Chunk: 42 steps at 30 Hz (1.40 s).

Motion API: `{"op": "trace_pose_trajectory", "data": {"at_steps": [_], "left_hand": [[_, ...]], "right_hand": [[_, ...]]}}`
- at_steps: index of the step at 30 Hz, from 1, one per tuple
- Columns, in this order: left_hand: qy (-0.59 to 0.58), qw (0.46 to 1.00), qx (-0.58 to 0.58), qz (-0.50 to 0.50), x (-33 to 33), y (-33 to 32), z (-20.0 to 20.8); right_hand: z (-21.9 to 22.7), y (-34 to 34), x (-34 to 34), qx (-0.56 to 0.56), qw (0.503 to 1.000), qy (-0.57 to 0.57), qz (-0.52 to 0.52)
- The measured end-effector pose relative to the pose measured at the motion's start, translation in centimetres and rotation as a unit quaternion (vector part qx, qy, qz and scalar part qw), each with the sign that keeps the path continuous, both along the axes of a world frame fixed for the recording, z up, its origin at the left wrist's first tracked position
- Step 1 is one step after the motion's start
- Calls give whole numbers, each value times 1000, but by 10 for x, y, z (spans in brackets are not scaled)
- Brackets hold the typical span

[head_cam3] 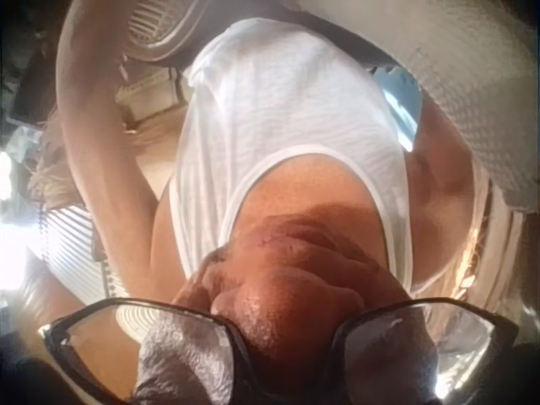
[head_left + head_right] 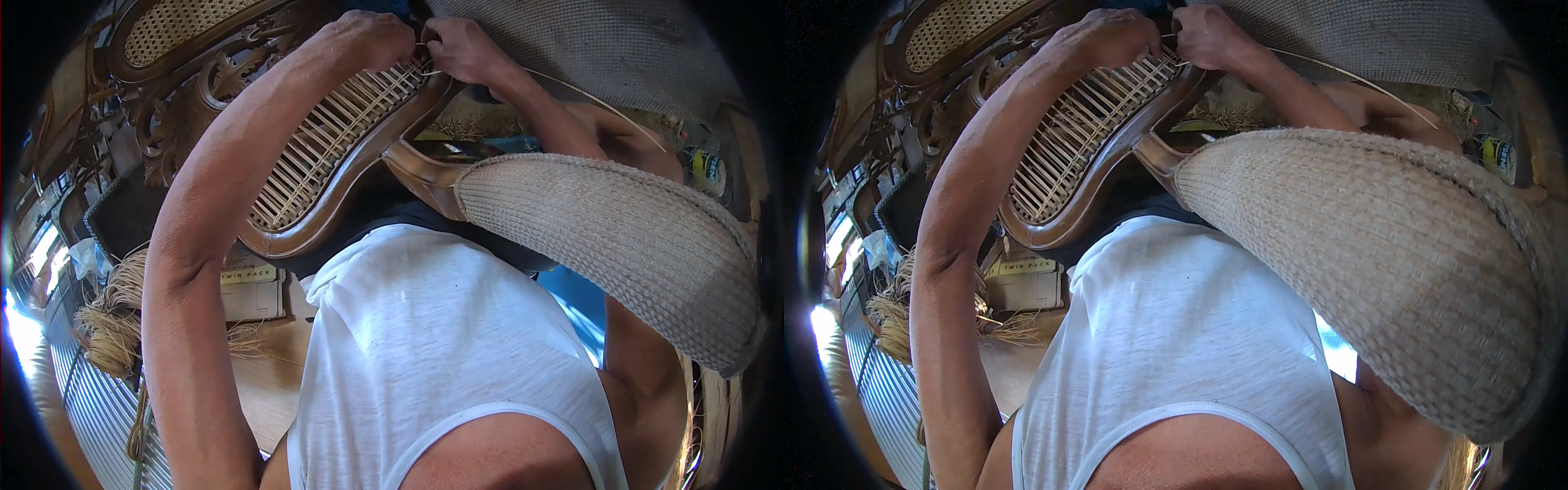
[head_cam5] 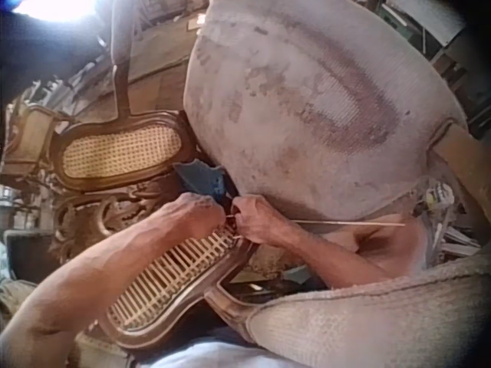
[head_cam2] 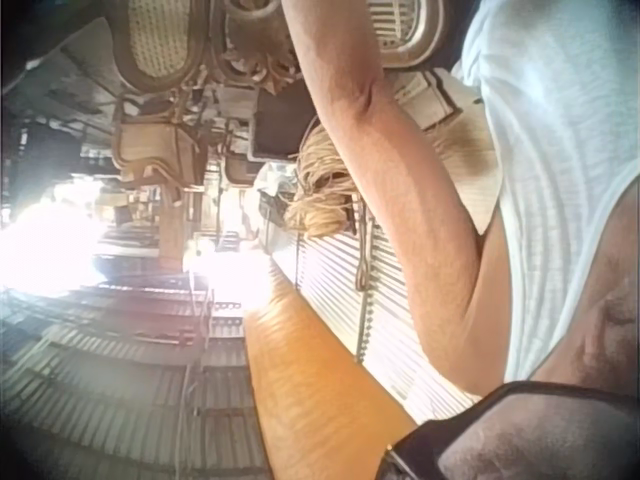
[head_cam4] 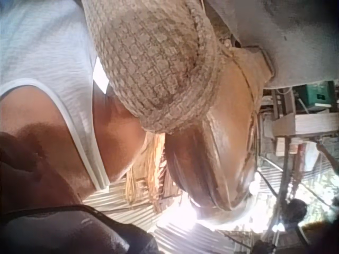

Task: Repairing and re-weaving the decorative cane back of a wooden armchair.

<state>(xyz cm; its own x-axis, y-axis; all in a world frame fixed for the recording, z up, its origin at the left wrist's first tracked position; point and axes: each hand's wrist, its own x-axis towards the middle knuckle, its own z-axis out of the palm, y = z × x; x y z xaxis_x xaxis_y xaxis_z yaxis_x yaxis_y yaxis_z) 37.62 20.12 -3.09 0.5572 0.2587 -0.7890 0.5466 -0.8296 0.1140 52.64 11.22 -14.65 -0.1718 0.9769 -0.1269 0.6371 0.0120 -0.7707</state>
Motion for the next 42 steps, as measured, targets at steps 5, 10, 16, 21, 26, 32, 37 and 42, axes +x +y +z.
{"op": "trace_pose_trajectory", "data": {"at_steps": [5,10,16,21,26,32,37,42], "left_hand": [[-15,1000,6,-5,3,-4,-9],[1,1000,29,0,13,-5,-7],[20,999,31,-10,17,-5,-6],[25,999,31,-15,17,-6,-7],[32,999,28,-15,18,-8,-5],[-7,999,25,-23,13,-3,-1],[3,999,34,-22,12,-4,-9],[-26,998,45,-28,8,-5,-17]], "right_hand": [[1,0,1,-5,1000,2,15],[-1,-1,0,22,1000,-1,14],[-3,0,1,24,999,11,18],[-4,1,1,26,1000,1,13],[-5,0,1,18,1000,1,15],[-5,0,2,29,999,4,23],[-5,0,2,27,999,-18,23],[-3,0,1,22,999,-8,22]]}}
